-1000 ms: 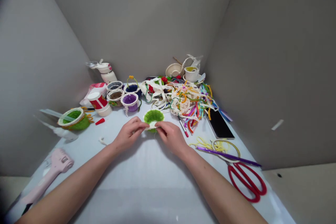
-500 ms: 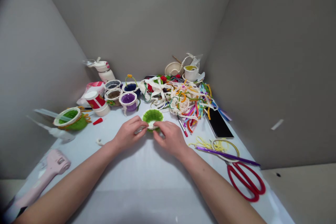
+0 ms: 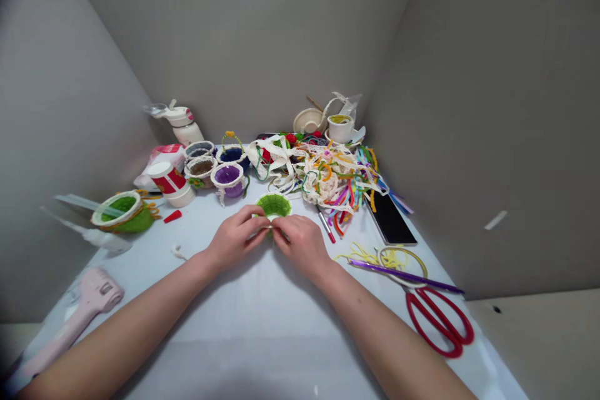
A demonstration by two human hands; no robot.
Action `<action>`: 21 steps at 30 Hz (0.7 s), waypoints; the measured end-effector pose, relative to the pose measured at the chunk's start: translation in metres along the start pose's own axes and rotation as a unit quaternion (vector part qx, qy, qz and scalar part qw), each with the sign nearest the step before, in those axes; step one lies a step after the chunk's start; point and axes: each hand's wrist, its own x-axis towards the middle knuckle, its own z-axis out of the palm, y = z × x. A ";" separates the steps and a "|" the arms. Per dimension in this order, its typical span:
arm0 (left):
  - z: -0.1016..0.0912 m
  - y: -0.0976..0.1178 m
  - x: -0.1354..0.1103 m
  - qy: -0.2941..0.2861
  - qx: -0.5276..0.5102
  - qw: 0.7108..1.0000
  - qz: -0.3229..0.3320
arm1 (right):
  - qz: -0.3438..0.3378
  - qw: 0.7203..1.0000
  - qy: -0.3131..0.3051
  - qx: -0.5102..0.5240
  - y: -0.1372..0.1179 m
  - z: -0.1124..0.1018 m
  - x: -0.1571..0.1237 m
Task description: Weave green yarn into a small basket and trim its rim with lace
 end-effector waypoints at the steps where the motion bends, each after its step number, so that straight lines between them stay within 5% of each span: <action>1: 0.001 -0.001 0.001 0.005 0.001 1.000 0.008 | 0.002 1.000 -0.001 0.001 0.000 0.000 0.000; 21: 0.006 -0.006 0.003 0.007 -0.050 0.999 -0.014 | 0.039 0.999 0.006 0.025 0.003 0.000 -0.001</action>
